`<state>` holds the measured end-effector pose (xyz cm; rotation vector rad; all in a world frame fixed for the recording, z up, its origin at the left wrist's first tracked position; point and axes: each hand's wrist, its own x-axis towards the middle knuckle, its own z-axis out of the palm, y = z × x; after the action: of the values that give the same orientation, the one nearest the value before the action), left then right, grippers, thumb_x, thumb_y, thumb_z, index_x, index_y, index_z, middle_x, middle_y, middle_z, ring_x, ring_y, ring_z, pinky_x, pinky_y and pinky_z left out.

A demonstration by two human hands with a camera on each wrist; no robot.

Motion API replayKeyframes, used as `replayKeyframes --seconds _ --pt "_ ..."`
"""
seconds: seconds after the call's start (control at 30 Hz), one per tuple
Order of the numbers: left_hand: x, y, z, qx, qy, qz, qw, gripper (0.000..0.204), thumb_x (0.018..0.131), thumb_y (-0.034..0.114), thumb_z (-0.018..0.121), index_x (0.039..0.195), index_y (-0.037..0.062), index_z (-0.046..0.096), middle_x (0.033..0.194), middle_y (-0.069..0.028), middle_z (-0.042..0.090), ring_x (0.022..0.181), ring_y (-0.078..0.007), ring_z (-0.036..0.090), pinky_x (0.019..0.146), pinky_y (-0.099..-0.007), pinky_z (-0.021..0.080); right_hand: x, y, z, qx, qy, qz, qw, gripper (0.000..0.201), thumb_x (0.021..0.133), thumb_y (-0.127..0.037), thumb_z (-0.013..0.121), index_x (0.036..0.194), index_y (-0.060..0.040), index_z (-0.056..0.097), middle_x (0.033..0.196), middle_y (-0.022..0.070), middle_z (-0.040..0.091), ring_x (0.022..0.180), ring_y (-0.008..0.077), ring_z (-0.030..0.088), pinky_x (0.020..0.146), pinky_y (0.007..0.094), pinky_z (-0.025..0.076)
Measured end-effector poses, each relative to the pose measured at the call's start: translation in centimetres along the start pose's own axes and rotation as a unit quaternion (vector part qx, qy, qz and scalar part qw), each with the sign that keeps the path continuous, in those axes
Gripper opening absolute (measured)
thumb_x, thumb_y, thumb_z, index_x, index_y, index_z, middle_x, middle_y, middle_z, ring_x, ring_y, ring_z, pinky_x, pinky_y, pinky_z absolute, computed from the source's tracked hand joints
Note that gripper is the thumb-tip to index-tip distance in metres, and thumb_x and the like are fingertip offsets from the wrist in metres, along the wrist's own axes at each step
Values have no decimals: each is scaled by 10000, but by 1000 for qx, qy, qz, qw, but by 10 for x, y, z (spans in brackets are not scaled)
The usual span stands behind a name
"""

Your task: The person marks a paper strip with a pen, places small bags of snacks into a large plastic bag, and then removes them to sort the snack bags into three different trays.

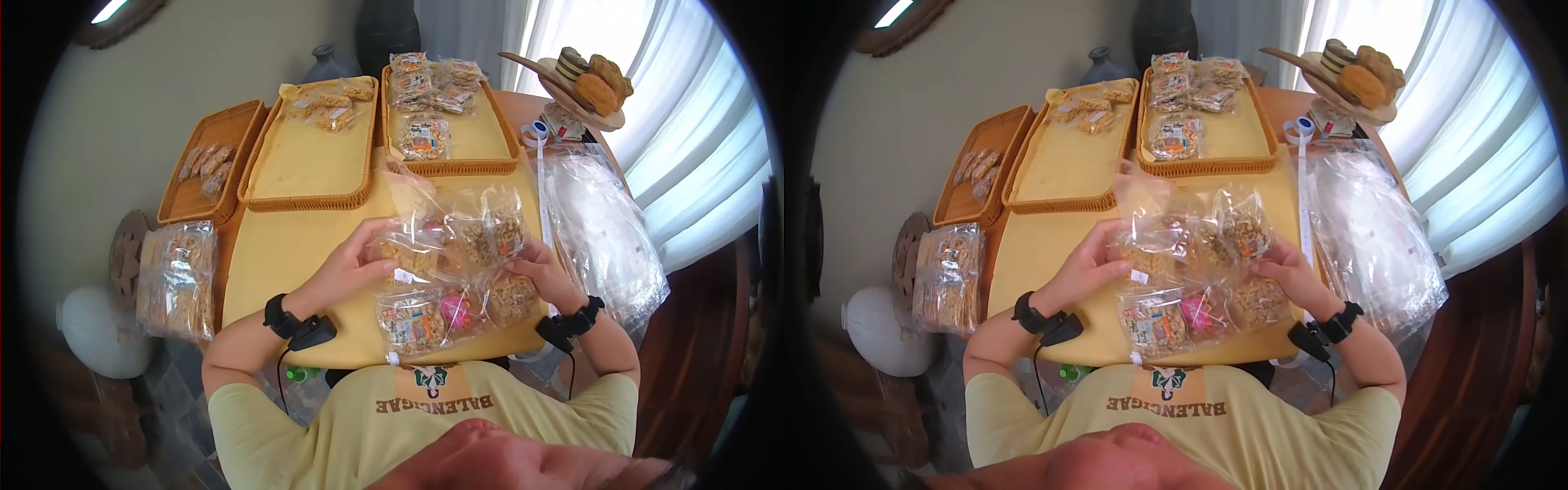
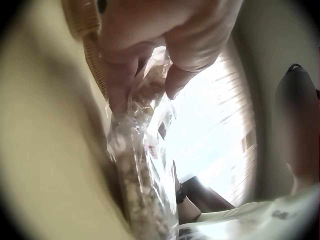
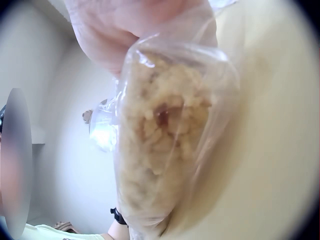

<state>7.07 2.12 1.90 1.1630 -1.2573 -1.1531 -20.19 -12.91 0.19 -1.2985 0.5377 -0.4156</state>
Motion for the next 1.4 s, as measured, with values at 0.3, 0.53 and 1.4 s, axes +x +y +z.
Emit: replayKeyframes --seconds 0.3,0.53,1.4 --pt "115 52 -31 93 115 85 985 389 831 104 519 1181 23 371 827 -49 496 634 -77 482 597 -223 467 76 -83 -36 116 104 -50 986 186 811 -120 508 982 -47 503 827 22 542 770 120 555 679 258 478" --pt "123 14 -46 114 90 -39 989 483 805 183 560 1233 83 361 1031 -102 504 925 -201 529 759 -287 450 125 -43 -92 -85 148 -65 983 242 804 -157 522 1012 -41 480 831 18 492 753 93 465 616 234 384" --pt "186 60 -41 662 152 416 604 211 739 169 548 925 86 493 777 -63 480 715 -227 528 581 -329 440 155 -134 -68 68 139 -74 985 237 839 -245 480 990 -63 481 836 84 543 624 164 532 563 302 507"
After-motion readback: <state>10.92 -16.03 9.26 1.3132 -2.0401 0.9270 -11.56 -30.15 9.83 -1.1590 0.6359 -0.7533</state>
